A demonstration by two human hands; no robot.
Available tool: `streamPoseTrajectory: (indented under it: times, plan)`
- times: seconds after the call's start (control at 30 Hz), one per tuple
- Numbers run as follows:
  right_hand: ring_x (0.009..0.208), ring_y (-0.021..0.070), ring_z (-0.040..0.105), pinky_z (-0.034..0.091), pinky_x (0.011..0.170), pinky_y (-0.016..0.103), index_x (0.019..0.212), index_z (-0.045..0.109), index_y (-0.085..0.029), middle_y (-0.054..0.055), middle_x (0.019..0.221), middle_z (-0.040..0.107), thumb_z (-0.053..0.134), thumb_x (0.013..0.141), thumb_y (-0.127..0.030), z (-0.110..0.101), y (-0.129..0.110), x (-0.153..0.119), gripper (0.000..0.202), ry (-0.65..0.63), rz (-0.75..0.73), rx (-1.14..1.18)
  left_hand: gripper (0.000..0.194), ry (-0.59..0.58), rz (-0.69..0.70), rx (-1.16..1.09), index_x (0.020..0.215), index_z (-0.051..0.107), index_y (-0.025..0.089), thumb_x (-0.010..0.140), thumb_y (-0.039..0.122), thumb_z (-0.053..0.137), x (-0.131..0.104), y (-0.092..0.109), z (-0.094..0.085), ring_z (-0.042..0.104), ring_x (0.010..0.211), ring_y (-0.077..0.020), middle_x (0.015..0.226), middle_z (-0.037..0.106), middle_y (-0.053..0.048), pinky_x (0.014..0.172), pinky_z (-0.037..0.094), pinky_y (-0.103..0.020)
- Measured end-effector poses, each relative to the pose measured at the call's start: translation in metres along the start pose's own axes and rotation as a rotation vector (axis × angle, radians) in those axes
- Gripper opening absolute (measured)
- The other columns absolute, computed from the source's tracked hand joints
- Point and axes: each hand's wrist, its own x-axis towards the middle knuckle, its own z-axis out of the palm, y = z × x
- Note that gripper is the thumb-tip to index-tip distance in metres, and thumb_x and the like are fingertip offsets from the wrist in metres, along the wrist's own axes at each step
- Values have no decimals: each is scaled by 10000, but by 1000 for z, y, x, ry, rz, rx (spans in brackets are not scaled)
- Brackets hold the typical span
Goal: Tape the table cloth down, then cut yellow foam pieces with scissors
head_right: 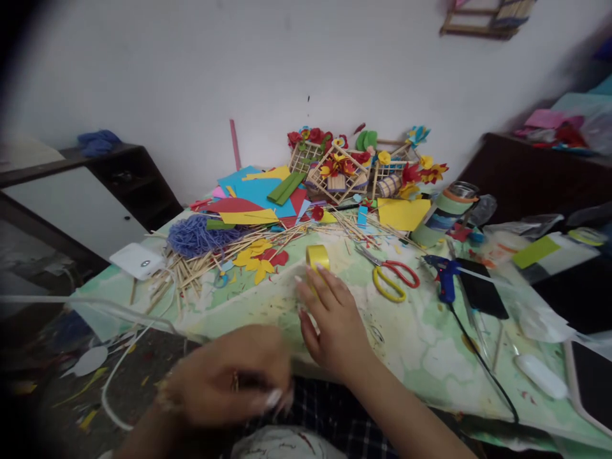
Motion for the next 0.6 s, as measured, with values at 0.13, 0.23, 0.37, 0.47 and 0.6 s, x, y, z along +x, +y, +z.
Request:
streamPoseTrajectory:
  times: [0.13, 0.23, 0.37, 0.47, 0.6]
  plan:
    - [1441, 318, 123, 275, 1108, 563, 1409, 379, -115, 182, 1538, 212, 429, 899, -181, 27, 15, -1, 518, -138, 114, -230, 199, 8, -91, 118, 967, 630, 124, 863, 164, 465, 12, -33, 55, 598, 991, -217, 1005, 665, -113, 916, 485, -363]
    - [1447, 315, 80, 297, 1102, 545, 1448, 302, -95, 191, 1548, 165, 403, 927, -256, 41, 25, 2, 555, -179, 123, -220, 399, 39, -85, 183, 1238, 533, 115, 881, 291, 500, 12, -53, 101, 457, 1260, -256, 1296, 559, -142, 1099, 337, -420]
    - [1441, 319, 127, 270, 1106, 552, 1479, 243, -129, 173, 1550, 175, 423, 922, -389, 47, 39, 29, 640, -175, 162, -222, 707, -19, -79, 264, 1411, 363, 117, 875, 571, 439, 8, -61, 125, 301, 1387, -273, 1465, 398, -149, 1170, 196, -432]
    - [1434, 320, 161, 234, 1120, 544, 1464, 280, -105, 174, 1542, 205, 394, 925, -449, 51, 53, 61, 650, -214, 211, -237, 738, -57, -55, 315, 1430, 335, 123, 872, 600, 414, 7, -61, 123, 257, 1409, -271, 1504, 330, -150, 1169, 184, -421]
    - [1418, 301, 216, 185, 1135, 539, 1457, 292, -92, 149, 1530, 259, 280, 963, -460, 61, 74, 108, 616, -277, 283, -244, 723, -66, -47, 349, 1452, 291, 130, 888, 565, 415, 8, -63, 121, 187, 1433, -266, 1537, 237, -154, 1171, 166, -414]
